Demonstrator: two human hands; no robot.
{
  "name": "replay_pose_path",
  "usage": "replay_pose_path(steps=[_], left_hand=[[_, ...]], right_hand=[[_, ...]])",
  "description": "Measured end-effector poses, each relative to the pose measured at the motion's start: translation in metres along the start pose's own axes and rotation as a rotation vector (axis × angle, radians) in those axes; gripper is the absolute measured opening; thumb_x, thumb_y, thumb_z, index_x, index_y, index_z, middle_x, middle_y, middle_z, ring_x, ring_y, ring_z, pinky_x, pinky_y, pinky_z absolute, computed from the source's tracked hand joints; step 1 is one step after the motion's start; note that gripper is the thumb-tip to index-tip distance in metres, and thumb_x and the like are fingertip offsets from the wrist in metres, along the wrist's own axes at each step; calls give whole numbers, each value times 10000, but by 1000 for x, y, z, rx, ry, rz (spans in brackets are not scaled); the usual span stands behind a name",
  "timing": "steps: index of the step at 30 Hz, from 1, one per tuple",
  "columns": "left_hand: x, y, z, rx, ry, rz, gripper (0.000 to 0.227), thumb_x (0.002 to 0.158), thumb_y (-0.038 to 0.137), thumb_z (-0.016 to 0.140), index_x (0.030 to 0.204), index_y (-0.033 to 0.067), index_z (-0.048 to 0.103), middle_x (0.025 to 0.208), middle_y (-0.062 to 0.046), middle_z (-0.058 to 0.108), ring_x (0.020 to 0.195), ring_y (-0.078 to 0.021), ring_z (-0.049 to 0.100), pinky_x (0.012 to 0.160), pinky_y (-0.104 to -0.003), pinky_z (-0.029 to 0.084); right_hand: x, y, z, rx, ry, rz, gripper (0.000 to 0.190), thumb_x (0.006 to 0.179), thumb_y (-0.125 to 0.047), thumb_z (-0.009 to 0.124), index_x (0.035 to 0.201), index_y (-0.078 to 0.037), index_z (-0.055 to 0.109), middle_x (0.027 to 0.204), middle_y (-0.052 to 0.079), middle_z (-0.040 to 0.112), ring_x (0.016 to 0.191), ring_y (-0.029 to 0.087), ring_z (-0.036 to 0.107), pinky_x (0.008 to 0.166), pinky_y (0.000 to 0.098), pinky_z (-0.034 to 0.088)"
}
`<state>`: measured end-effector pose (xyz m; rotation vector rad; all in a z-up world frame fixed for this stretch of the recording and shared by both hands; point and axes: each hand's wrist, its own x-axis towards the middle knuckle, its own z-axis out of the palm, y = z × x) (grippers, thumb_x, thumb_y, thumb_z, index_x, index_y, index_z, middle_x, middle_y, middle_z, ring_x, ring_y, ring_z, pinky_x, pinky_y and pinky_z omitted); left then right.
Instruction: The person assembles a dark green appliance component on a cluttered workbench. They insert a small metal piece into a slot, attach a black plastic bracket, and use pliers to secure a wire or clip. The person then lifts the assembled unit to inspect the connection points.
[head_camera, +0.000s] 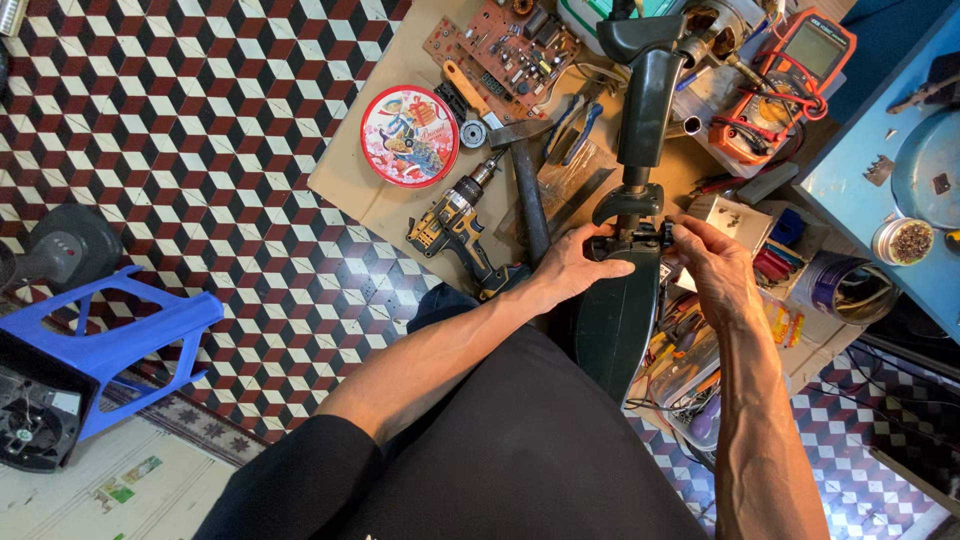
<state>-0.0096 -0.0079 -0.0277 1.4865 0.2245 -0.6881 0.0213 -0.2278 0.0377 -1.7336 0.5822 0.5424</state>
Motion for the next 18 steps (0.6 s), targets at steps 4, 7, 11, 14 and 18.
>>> replay_pose_path(steps=[4, 7, 11, 14, 18], left_hand=[[-1, 0, 0, -16, 6, 29, 827, 701, 473, 858, 1334, 9, 597, 1238, -170, 696, 1129, -262, 682, 974, -375, 522], [-1, 1, -1, -5, 7, 41, 826, 702, 480, 862, 1328, 7, 601, 1242, -167, 692, 1134, -261, 679, 980, -373, 523], [1, 0, -1, 18, 16, 38, 829, 690, 488, 863, 1320, 11, 613, 1245, -160, 691, 1135, -262, 675, 978, -375, 525], [2, -1, 0, -8, -2, -5, 840, 677, 486, 859, 1327, 19, 605, 1243, -159, 684, 1123, -270, 678, 965, -381, 531], [3, -3, 0, 5, 9, 33, 840, 687, 489, 868, 1328, 16, 604, 1261, -159, 677, 1145, -268, 664, 980, -380, 521]], right_hand=[[-1, -1, 0, -32, 8, 3, 528, 988, -264, 686, 1411, 39, 595, 961, 62, 703, 886, 111, 625, 815, 266, 517], [0, 0, 0, -8, 4, 6, 526, 985, -255, 688, 1406, 47, 598, 965, 67, 704, 879, 112, 624, 809, 266, 515], [4, 5, -2, 43, -9, -14, 520, 985, -235, 696, 1399, 66, 599, 999, 73, 717, 880, 109, 624, 823, 250, 509], [6, 7, -3, 47, -2, -4, 517, 984, -226, 701, 1396, 69, 597, 997, 80, 715, 880, 111, 629, 813, 250, 512], [6, 7, -4, 51, 0, 11, 517, 985, -227, 698, 1400, 62, 591, 979, 79, 712, 873, 113, 632, 804, 255, 514]])
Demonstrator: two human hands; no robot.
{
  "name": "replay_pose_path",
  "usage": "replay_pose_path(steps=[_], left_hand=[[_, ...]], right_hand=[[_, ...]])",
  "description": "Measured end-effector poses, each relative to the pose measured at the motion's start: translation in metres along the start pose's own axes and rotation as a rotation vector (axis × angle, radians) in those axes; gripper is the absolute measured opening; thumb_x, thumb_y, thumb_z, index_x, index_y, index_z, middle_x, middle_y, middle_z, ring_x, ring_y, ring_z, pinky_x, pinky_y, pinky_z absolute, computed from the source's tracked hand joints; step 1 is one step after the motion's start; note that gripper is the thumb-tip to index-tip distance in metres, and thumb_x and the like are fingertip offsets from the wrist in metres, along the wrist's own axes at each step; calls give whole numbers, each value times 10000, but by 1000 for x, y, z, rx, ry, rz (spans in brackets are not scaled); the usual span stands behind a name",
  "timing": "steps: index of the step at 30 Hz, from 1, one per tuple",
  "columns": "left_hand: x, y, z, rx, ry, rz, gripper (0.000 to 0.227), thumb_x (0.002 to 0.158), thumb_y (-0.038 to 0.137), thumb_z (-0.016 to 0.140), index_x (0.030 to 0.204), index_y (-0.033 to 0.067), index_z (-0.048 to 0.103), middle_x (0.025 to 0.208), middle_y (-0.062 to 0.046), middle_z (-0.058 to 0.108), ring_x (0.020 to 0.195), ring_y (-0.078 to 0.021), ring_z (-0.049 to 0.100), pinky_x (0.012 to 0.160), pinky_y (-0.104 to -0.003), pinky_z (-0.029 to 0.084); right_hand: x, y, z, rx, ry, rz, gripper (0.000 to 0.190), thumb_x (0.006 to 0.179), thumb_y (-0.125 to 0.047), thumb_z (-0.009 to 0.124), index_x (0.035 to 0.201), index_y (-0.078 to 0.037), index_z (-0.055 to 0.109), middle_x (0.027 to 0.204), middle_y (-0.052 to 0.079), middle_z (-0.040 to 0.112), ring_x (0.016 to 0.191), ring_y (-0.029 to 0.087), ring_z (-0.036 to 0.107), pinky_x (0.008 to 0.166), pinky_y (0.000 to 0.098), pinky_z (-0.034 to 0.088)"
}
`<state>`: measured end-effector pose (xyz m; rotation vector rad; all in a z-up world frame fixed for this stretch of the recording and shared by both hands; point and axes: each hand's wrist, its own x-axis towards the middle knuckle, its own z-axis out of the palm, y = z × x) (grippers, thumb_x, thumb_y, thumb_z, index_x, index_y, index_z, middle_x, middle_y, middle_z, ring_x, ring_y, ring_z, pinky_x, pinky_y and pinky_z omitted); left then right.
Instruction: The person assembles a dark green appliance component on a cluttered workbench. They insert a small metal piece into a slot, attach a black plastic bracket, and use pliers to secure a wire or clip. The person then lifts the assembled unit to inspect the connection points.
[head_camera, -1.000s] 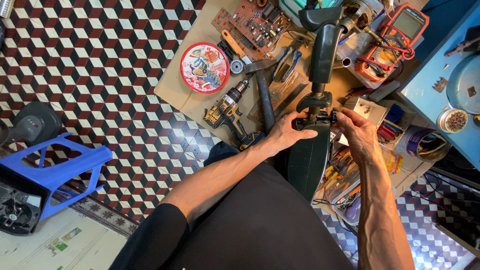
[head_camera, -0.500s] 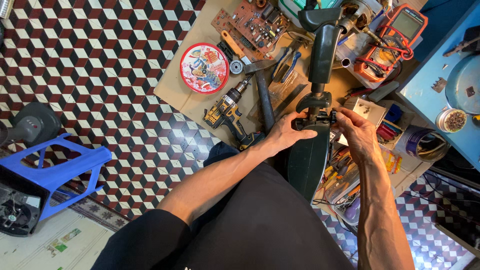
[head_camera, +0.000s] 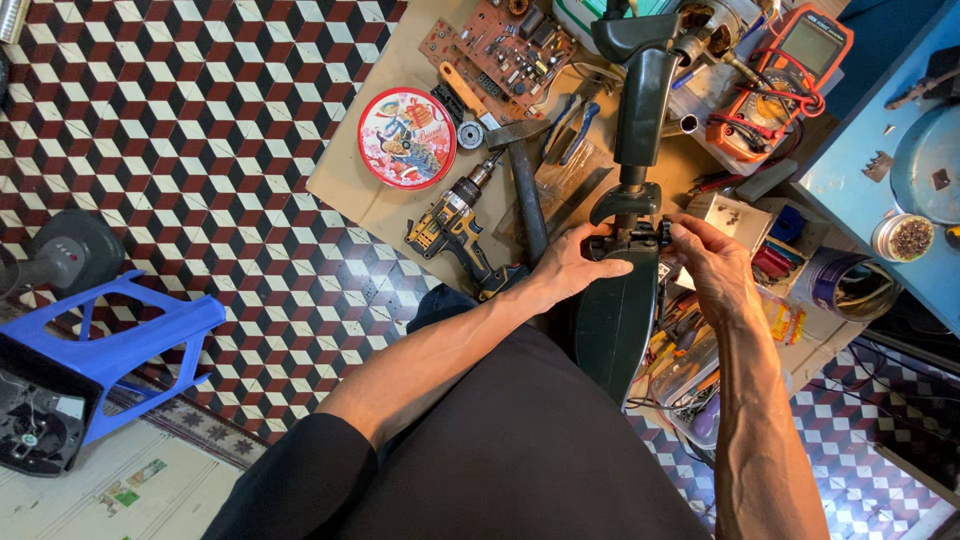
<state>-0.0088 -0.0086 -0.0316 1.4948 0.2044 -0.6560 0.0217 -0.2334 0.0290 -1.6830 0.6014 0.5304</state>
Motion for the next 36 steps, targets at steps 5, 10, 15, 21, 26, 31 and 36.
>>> replay_pose_path(steps=[5, 10, 15, 21, 26, 31, 36], left_hand=[[1, -1, 1, -15, -5, -8, 836, 669, 489, 863, 1313, 18, 614, 1236, -168, 691, 1114, -273, 683, 962, -388, 539], [0, 2, 0, 6, -21, -54, 855, 670, 505, 859, 1337, 40, 595, 1238, -164, 682, 1119, -271, 679, 970, -393, 524], [-1, 3, -1, -6, -24, -54, 868, 667, 508, 859, 1341, 31, 593, 1242, -168, 682, 1133, -276, 673, 978, -403, 525], [-1, 2, 0, 12, -16, -41, 883, 677, 506, 865, 1356, 17, 581, 1271, -168, 670, 1163, -277, 655, 993, -403, 512], [-1, 3, -1, 4, -19, -42, 892, 671, 516, 855, 1357, 17, 580, 1261, -167, 680, 1150, -283, 675, 996, -399, 519], [0, 3, -1, 28, -20, -62, 894, 665, 519, 857, 1358, 22, 589, 1252, -171, 681, 1164, -280, 657, 995, -401, 512], [-1, 3, -2, -5, -28, -28, 895, 671, 509, 858, 1360, 6, 587, 1270, -173, 679, 1181, -284, 656, 1002, -396, 515]], right_hand=[[-2, -2, 2, 4, -8, -5, 519, 983, -230, 695, 1401, 60, 593, 965, 71, 714, 861, 114, 632, 804, 259, 517], [-6, -7, 3, -27, 0, 3, 527, 983, -236, 696, 1408, 55, 587, 965, 90, 719, 880, 124, 649, 850, 267, 532], [-8, -10, 5, -37, 5, 9, 540, 973, -246, 696, 1408, 55, 588, 980, 91, 728, 895, 132, 664, 881, 290, 533], [-6, -7, 4, -32, 6, 3, 539, 979, -245, 699, 1409, 62, 589, 986, 95, 716, 885, 127, 647, 848, 280, 529], [-5, -5, 2, -25, -1, -4, 537, 980, -237, 697, 1408, 65, 584, 998, 94, 715, 892, 125, 642, 832, 273, 524], [-8, -7, 4, -78, 13, -13, 564, 970, -283, 698, 1414, 47, 586, 1002, 93, 715, 905, 127, 641, 858, 273, 520], [-16, -16, 12, -41, 30, -20, 585, 958, -322, 708, 1400, 45, 598, 1061, 83, 722, 928, 126, 657, 863, 268, 531]])
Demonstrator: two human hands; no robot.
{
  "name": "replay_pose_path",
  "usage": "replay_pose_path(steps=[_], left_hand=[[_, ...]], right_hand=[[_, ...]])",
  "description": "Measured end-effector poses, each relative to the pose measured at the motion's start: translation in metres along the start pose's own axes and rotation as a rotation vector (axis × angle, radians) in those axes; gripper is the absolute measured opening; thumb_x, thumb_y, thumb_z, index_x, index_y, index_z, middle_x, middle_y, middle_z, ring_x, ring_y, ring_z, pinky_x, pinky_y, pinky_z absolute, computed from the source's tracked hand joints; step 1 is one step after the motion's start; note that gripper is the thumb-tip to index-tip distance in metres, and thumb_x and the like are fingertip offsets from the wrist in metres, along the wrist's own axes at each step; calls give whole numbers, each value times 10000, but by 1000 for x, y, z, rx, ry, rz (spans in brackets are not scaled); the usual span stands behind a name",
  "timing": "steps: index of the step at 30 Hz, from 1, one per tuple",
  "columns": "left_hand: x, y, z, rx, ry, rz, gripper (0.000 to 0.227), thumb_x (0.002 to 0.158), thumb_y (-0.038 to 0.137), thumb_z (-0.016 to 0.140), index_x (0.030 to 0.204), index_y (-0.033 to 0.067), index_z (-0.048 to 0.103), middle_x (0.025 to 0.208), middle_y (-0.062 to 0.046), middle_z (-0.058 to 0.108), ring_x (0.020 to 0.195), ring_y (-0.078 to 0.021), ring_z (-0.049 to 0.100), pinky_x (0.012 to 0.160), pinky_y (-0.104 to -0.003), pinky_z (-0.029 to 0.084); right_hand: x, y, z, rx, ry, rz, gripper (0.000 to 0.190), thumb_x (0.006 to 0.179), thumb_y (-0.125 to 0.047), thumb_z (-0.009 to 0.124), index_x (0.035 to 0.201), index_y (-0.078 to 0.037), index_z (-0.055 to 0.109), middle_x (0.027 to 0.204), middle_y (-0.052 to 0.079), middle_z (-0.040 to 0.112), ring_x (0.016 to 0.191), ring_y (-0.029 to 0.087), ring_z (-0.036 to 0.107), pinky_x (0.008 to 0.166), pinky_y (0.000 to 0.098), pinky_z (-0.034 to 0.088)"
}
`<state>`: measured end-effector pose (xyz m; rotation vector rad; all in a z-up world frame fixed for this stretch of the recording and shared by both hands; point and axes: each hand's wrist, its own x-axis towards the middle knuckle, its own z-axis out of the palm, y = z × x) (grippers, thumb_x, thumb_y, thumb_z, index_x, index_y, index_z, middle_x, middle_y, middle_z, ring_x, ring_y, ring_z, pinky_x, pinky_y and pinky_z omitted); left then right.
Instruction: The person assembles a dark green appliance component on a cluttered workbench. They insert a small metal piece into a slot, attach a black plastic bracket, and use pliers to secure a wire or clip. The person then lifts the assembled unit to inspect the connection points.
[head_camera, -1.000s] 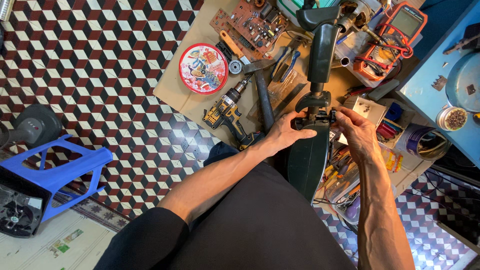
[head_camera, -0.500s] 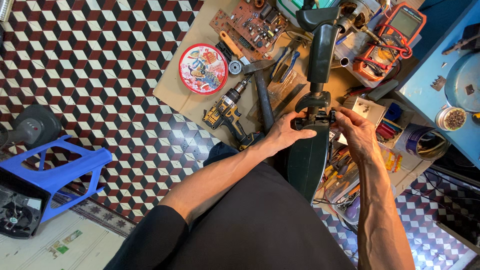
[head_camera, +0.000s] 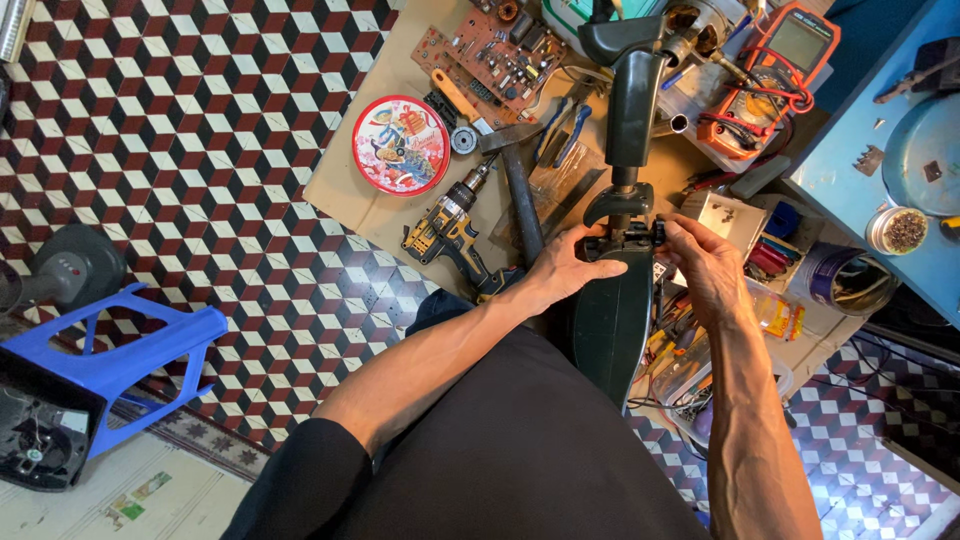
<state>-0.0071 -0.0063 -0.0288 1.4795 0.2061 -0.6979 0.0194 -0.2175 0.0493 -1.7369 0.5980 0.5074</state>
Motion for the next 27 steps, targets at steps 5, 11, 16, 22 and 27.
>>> replay_pose_path(steps=[5, 11, 16, 22, 27], left_hand=[[0, 1, -2, 5, -27, -28, 905, 685, 513, 849, 1377, 2, 570, 1312, -180, 655, 1208, -288, 642, 1011, -392, 510], [-4, 9, -4, 88, -7, -62, 947, 739, 507, 875, 1426, -18, 490, 1403, -194, 565, 1303, -297, 542, 1062, -400, 444], [-9, 19, -4, 101, 13, -47, 895, 701, 548, 831, 1359, 2, 569, 1340, -188, 660, 1260, -289, 627, 1047, -391, 487], [-17, 19, 4, 154, 46, 33, 903, 748, 595, 782, 1412, 23, 560, 1378, -188, 620, 1297, -306, 587, 1074, -410, 455], [-12, 22, 29, 349, 173, 130, 974, 733, 602, 822, 1399, -50, 539, 1365, -264, 589, 1291, -379, 549, 1079, -446, 439]], right_hand=[[-7, -3, 6, -103, 66, -6, 585, 890, -297, 748, 1355, 30, 612, 1123, 67, 724, 915, 125, 679, 737, 296, 525], [-23, 36, 4, 489, 271, -171, 366, 990, -185, 745, 1266, 27, 632, 1020, 80, 662, 847, 151, 651, 792, 293, 537], [-66, 84, 3, 696, 415, -139, 310, 1028, -150, 689, 1298, -11, 627, 1037, 61, 635, 885, 142, 646, 854, 310, 556], [-74, 98, 21, 734, 454, -155, 314, 1032, -184, 633, 1294, -27, 561, 1125, 116, 681, 995, 214, 714, 881, 324, 567], [-34, 88, 34, 654, 410, -129, 334, 1044, -210, 634, 1314, -41, 533, 1136, 100, 653, 1018, 179, 666, 906, 297, 546]])
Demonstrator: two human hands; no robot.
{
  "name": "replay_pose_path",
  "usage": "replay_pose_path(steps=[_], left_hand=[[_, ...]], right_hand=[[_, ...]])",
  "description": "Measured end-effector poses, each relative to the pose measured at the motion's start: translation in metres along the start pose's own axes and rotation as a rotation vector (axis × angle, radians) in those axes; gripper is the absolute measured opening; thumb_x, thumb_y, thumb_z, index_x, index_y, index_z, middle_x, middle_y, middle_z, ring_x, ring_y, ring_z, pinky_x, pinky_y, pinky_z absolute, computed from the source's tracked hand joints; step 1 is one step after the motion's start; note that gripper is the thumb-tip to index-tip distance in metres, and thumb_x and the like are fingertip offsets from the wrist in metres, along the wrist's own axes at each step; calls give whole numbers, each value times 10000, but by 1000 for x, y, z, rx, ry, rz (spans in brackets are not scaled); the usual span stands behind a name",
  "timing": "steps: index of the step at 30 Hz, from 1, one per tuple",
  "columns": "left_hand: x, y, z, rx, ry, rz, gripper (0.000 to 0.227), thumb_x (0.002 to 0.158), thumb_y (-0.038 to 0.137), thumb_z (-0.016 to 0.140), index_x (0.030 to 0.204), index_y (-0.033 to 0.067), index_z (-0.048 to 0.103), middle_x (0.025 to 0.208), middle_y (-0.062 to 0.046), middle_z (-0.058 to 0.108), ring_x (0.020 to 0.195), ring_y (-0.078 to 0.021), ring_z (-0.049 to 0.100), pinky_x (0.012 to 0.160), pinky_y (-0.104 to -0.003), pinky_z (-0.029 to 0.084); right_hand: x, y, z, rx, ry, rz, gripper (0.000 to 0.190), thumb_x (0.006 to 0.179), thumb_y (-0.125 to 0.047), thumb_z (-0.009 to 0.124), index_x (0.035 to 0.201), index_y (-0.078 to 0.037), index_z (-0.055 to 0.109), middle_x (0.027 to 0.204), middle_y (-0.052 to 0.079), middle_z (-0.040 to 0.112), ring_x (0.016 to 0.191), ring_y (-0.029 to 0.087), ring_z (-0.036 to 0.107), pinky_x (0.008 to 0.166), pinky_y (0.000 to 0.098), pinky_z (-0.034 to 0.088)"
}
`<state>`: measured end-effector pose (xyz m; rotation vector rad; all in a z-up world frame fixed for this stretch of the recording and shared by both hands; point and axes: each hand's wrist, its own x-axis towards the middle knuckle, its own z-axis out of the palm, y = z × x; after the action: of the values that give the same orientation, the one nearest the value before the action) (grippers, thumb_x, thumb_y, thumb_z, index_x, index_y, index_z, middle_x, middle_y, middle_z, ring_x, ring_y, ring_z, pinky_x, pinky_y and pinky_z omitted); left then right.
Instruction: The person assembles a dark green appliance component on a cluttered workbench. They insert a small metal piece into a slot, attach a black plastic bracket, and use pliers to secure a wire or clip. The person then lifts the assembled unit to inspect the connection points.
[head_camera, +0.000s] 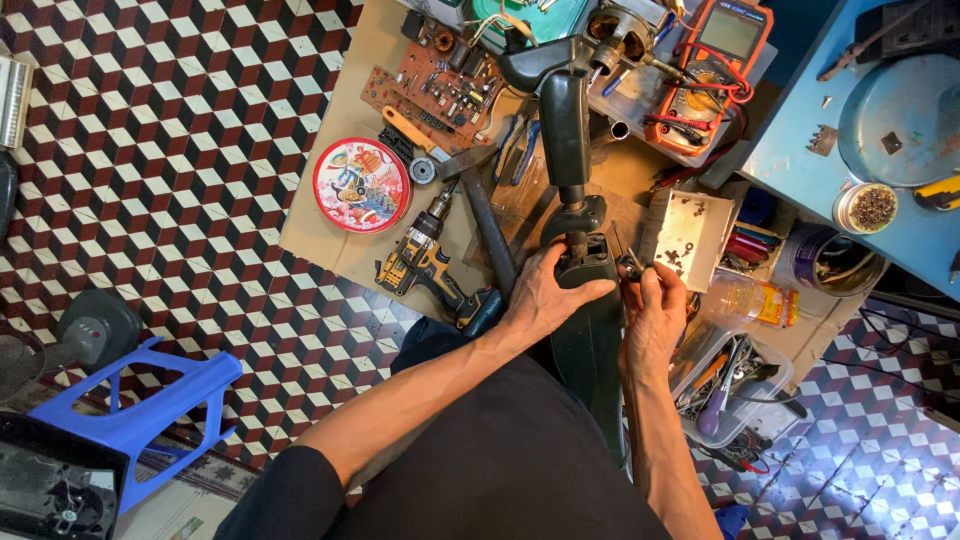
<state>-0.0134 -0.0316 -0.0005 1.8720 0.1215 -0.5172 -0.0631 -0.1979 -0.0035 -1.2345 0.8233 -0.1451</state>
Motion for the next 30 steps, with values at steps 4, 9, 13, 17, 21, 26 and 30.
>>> replay_pose_path(steps=[4, 9, 13, 17, 21, 26, 30], left_hand=[[6, 18, 20, 35, 107, -144, 940, 697, 632, 804, 1284, -74, 604, 1287, -246, 635, 1238, -357, 582, 1060, -432, 473], [10, 22, 30, 49, 209, -206, 887, 719, 608, 794, 1242, -87, 619, 1230, -243, 634, 1193, -357, 565, 1011, -446, 465], [14, 14, 35, 90, 227, -148, 786, 772, 561, 794, 1196, -85, 653, 1237, -241, 653, 1231, -391, 528, 1026, -478, 432], [13, 10, 36, 119, 224, -97, 731, 811, 550, 754, 1183, -73, 666, 1239, -216, 671, 1237, -382, 547, 1056, -466, 446], [18, 15, 28, 27, 201, -153, 752, 787, 528, 799, 1194, -83, 638, 1206, -213, 644, 1197, -364, 534, 1002, -453, 444], [39, 14, 3, -572, 24, -529, 652, 738, 515, 786, 1146, 18, 681, 997, -103, 724, 943, -237, 689, 846, -383, 536], [43, 6, -4, -635, -94, -426, 598, 765, 530, 779, 1112, 43, 743, 1002, -35, 711, 928, -142, 653, 843, -325, 506]], right_hand=[[11, 3, 13, -9, 24, 53, 341, 1035, -232, 631, 1311, -59, 527, 1123, 53, 621, 995, 139, 623, 864, 270, 523], [8, 3, 15, 15, 34, 103, 326, 1025, -233, 626, 1283, -62, 522, 1114, 49, 628, 971, 123, 628, 861, 263, 537], [12, 8, 16, -2, 38, 117, 339, 1026, -228, 642, 1300, -61, 530, 1105, 48, 616, 948, 117, 608, 843, 260, 525], [18, 10, 15, -25, 12, 104, 351, 1023, -220, 651, 1305, -52, 527, 1076, 39, 602, 940, 125, 608, 832, 263, 525], [20, 7, 15, -50, 11, 124, 360, 1014, -220, 652, 1306, -51, 526, 1076, 38, 613, 946, 128, 626, 827, 262, 524], [19, 3, 20, -36, 9, 119, 361, 1009, -222, 651, 1298, -51, 519, 1100, 59, 628, 978, 150, 660, 845, 275, 543], [18, 2, 22, -47, 11, 110, 352, 1008, -216, 646, 1284, -41, 513, 1125, 79, 645, 1003, 157, 669, 861, 281, 551]])
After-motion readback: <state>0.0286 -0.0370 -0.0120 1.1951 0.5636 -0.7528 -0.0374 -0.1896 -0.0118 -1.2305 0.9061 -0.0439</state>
